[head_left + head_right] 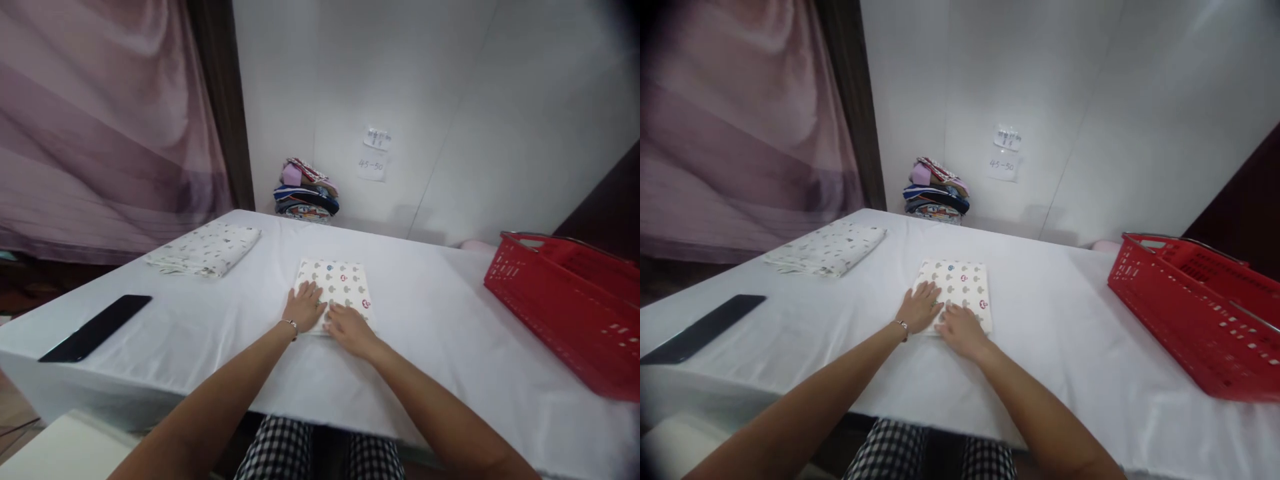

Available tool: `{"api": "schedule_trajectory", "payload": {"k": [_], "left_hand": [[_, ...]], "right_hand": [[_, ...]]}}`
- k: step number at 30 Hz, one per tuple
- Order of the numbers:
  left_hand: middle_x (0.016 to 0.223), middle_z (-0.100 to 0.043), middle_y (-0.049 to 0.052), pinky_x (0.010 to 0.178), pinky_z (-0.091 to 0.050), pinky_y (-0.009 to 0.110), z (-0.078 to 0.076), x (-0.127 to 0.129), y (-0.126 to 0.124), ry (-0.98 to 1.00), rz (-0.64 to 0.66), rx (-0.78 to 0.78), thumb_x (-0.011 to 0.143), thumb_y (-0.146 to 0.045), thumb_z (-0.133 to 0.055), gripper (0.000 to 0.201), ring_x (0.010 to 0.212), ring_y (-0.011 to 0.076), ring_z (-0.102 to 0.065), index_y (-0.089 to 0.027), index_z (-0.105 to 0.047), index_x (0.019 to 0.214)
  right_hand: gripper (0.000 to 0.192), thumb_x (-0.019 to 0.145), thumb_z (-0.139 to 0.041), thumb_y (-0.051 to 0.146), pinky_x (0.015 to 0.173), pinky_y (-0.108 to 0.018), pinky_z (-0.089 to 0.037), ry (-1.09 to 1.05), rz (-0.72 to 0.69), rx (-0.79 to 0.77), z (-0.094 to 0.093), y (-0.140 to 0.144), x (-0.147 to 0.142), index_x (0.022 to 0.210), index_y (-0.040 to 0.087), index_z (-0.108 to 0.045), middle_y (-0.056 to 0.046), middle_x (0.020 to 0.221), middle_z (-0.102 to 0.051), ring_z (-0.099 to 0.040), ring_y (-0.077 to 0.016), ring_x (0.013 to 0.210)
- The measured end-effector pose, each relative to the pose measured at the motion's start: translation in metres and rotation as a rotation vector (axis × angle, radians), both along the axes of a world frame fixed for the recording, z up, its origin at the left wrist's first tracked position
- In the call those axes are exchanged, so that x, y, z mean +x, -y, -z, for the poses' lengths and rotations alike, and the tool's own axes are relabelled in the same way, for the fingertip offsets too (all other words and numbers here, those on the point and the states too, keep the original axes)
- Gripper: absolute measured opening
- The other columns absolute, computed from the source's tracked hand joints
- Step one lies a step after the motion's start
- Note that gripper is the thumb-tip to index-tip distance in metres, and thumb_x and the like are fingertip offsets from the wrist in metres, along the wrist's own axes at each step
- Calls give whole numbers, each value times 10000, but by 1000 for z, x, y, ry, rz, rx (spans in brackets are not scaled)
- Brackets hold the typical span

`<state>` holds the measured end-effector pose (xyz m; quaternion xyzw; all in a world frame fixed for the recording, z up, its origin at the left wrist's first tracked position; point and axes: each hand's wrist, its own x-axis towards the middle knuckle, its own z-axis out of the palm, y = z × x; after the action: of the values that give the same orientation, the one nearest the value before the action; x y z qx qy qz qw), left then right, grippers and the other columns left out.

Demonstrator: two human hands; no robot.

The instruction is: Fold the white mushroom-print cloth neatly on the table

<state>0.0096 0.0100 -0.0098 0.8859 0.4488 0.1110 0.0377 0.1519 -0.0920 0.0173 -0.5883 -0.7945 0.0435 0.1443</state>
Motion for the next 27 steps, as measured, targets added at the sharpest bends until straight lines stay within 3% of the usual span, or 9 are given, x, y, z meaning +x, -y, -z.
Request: {"api": "schedule_trajectory", "payload": {"k": [2,5,7,9,14,19,21,23,27], "left_hand": [[1485,-305,81,1055,-216,581,0,0,1,-11,-4,-8,913,-437,-299,493,1385,281,-200,-242,-415,1351],[1485,-305,79,1053,-216,585,-4,-1,1,-15,-14,-6,912,-446,-298,497,1383,285,-206,-246,-409,1353],[1487,-303,72,1056,-219,577,-5,-1,2,-16,-18,-3,911,-450,-301,492,1384,281,-206,-261,-407,1353],[1487,-305,67,1061,-221,567,-4,-1,3,-18,-19,-6,912,-448,-298,491,1386,273,-201,-267,-403,1356],[1484,-305,85,1063,-205,573,-5,-5,5,-30,-5,-22,908,-428,-313,505,1386,278,-198,-232,-397,1366],[1400,-445,93,1021,-288,554,-39,11,-29,-167,67,-195,854,-538,-396,487,1299,303,-366,-253,-548,1219],[1436,-396,80,1034,-273,537,-47,23,-49,-73,41,-103,904,-514,-279,485,1325,283,-326,-260,-545,1219],[1473,-330,91,1062,-210,548,-43,34,-64,3,-32,-5,914,-486,-268,499,1364,281,-246,-239,-477,1294],[1493,-277,120,1053,-207,574,-14,40,-73,-35,-141,-59,907,-477,-265,552,1385,288,-184,-199,-380,1370]], "right_hand": [[329,938,-374,354,1015,-378,-291,-18,39,50,-23,-24,2,1144,177,-561,-99,1316,-509,-426,-211,1231],[479,933,-363,402,1081,-405,-170,-26,205,134,-40,-68,8,1314,120,-431,-136,1469,-306,-209,-261,1366],[578,935,-330,437,1099,-408,-109,-24,313,123,-34,-92,14,1395,87,-315,-145,1513,-190,-108,-264,1395],[626,930,-321,455,1096,-415,-93,-5,406,-21,-17,-107,21,1409,53,-284,-169,1511,-180,-97,-271,1396],[676,924,-262,512,1092,-421,-85,7,447,-135,20,-115,33,1419,52,-273,-164,1502,-216,-126,-284,1387],[664,927,-260,506,1089,-424,-102,15,434,-82,22,-115,34,1406,47,-300,-167,1487,-255,-152,-289,1377],[654,930,-262,494,1090,-425,-110,24,434,-63,22,-114,33,1402,43,-306,-171,1481,-269,-164,-291,1373],[643,930,-268,486,1091,-425,-116,29,439,-57,23,-113,32,1403,52,-310,-164,1480,-275,-171,-292,1372],[632,932,-258,488,1091,-423,-123,29,415,-87,23,-117,36,1406,73,-309,-153,1486,-269,-174,-285,1375]]}}
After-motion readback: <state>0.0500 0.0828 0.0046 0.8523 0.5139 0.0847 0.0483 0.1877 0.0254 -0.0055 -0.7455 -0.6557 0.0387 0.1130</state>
